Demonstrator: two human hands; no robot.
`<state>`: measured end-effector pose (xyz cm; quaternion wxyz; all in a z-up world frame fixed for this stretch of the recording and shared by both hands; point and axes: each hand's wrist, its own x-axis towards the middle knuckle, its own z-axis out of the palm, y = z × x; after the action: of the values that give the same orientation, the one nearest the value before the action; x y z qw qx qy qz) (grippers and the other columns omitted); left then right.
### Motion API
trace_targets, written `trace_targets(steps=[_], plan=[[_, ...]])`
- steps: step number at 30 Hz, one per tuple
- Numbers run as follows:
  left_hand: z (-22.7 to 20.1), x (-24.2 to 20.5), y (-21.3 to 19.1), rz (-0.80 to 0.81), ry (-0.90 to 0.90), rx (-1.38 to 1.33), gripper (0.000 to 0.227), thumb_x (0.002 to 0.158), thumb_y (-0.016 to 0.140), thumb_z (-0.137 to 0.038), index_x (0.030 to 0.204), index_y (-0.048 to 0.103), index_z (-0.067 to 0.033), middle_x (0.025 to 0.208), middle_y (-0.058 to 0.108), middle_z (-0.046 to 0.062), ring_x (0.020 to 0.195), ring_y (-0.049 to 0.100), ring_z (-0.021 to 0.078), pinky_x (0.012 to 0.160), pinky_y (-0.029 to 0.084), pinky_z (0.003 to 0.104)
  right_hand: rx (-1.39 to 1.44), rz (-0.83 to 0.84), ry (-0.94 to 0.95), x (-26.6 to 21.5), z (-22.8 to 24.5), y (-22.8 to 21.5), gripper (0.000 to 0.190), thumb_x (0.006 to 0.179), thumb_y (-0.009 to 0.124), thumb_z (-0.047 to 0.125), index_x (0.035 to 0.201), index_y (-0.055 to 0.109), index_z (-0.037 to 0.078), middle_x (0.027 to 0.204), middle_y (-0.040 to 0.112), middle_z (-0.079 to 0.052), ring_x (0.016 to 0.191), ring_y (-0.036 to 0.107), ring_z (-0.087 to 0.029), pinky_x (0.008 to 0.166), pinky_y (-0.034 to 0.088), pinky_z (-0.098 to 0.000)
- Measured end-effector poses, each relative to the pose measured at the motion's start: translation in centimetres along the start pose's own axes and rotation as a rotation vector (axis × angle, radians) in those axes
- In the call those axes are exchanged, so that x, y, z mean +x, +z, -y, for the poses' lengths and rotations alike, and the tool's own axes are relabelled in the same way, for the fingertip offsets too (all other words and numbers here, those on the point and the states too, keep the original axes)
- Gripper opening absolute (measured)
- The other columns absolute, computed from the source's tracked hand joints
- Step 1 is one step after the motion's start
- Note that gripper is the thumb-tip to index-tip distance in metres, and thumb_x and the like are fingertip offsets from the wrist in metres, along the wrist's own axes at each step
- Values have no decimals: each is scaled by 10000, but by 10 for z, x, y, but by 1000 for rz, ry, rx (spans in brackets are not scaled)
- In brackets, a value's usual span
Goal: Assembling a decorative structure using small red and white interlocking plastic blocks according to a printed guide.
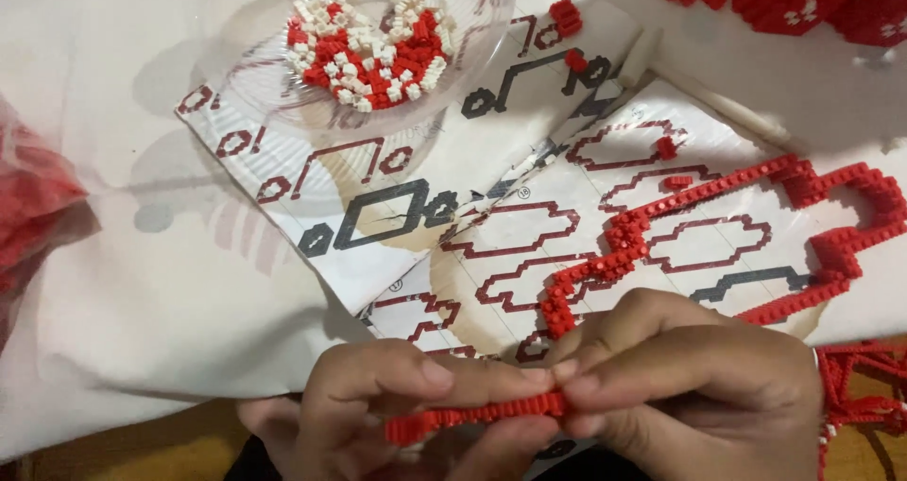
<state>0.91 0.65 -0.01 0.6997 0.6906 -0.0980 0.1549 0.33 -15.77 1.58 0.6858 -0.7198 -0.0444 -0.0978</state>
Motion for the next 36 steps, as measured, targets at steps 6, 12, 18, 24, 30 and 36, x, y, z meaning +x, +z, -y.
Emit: trace_targets(steps=[6,12,18,24,30,36], plan=[[2,2,7,-5,56,-351,396,846,775,29,1068,473,-97,829,752,199,700,792,215,701,717,280,-174,17,-23,0,6,3,202,759,764,102,947,785,31,861,799,-139,671,823,-165,609,675,-193],[-32,6,15,-220,-157,319,451,656,922,-224,788,492,-252,653,779,-147,492,662,-75,1004,364,107,-362,88,-3,-3,20,1,116,803,696,99,872,789,105,853,794,-84,716,873,-127,676,704,-173],[-4,-9,9,-32,-206,-748,334,875,725,159,1004,476,-22,967,712,321,856,756,343,794,659,363,-455,296,-93,0,11,-19,202,852,667,166,1040,737,195,930,796,-8,820,900,-68,784,720,-145],[-26,1,5,-134,-377,-293,347,760,868,-32,846,544,-122,830,837,107,669,726,76,636,575,150,-457,292,-121,-2,-4,-25,239,799,707,212,1029,750,165,915,805,-26,771,887,-72,732,737,-154],[-13,2,14,-159,-439,-643,467,690,867,0,1016,533,-5,751,760,250,613,719,234,587,580,266,-369,254,-237,0,-14,-25,240,816,685,205,1038,705,116,908,793,-45,768,892,-117,755,793,-189],[2,12,8,-41,-333,-402,647,791,752,16,1378,481,29,1143,765,240,829,819,279,683,661,275,-569,-162,-213,-1,-18,-25,259,852,729,-70,1092,636,-89,1093,687,-243,1040,718,-290,1006,577,-325]])
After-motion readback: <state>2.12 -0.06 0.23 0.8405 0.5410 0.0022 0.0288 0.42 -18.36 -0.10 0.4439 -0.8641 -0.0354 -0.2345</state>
